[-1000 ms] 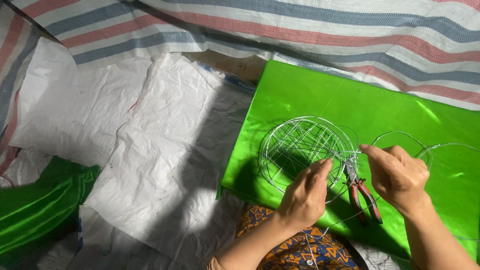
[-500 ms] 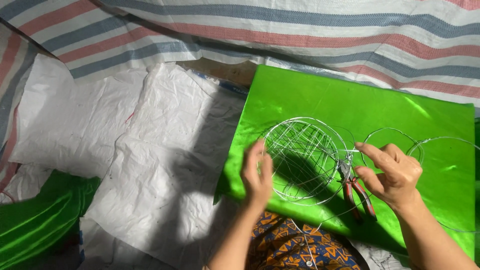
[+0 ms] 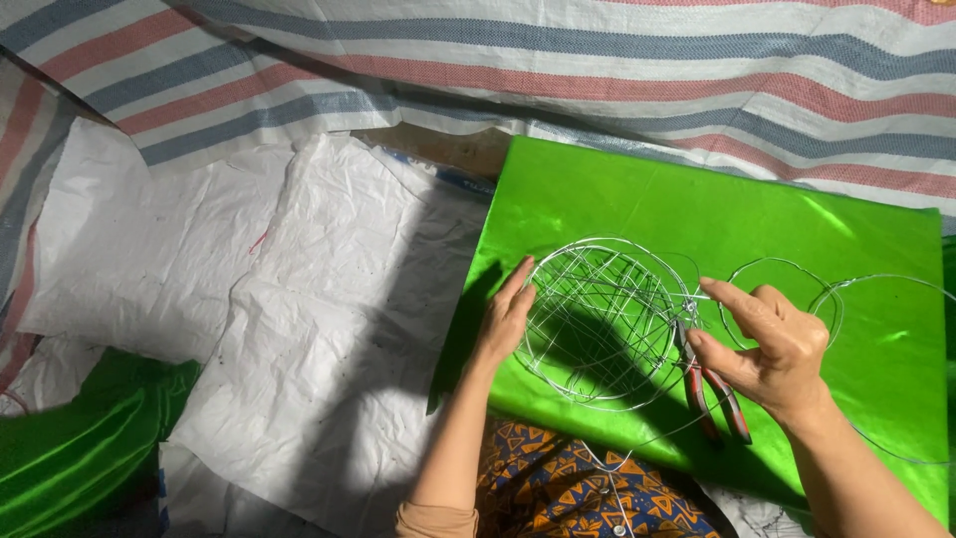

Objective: The person constructs a spherical structure by weaving thin metal wire through circular frames on a table.

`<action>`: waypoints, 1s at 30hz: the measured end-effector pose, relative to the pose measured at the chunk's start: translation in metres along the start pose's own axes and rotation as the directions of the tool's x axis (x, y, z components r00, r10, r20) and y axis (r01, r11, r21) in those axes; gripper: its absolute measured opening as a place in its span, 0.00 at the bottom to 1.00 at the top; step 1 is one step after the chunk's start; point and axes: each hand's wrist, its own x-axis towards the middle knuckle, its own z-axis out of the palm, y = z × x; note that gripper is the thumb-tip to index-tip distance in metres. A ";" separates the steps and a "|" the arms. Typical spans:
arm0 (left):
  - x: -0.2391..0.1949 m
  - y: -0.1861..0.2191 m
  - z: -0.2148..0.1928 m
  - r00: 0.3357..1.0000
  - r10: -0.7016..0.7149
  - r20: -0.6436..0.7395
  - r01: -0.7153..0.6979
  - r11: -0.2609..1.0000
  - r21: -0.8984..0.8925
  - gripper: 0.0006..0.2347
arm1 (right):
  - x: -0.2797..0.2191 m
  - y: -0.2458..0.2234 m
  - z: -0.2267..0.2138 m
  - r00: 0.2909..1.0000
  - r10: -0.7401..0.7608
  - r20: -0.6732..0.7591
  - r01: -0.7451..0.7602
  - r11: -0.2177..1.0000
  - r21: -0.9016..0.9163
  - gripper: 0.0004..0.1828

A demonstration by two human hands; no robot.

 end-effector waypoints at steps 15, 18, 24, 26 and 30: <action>0.004 -0.031 0.000 0.991 0.130 0.018 -0.131 0.969 0.211 0.32 | 0.033 -0.035 0.010 0.995 0.093 0.047 -0.096 0.993 0.062 0.22; 0.006 -0.033 0.000 0.988 0.153 -0.027 -0.142 0.963 0.231 0.29 | 0.034 -0.035 0.015 0.993 0.105 0.049 -0.107 0.992 0.059 0.21; 0.011 -0.043 0.001 0.970 0.228 -0.085 -0.200 0.945 0.257 0.27 | 0.046 -0.041 0.014 0.990 0.133 0.044 -0.135 0.989 0.052 0.19; 0.011 -0.041 0.001 0.971 0.216 -0.100 -0.184 0.947 0.263 0.26 | 0.047 -0.041 0.015 0.990 0.132 0.044 -0.135 0.989 0.054 0.19; 0.013 -0.039 0.002 0.987 0.101 -0.125 -0.069 0.969 0.237 0.25 | 0.048 -0.042 0.015 0.989 0.137 0.049 -0.140 0.988 0.062 0.20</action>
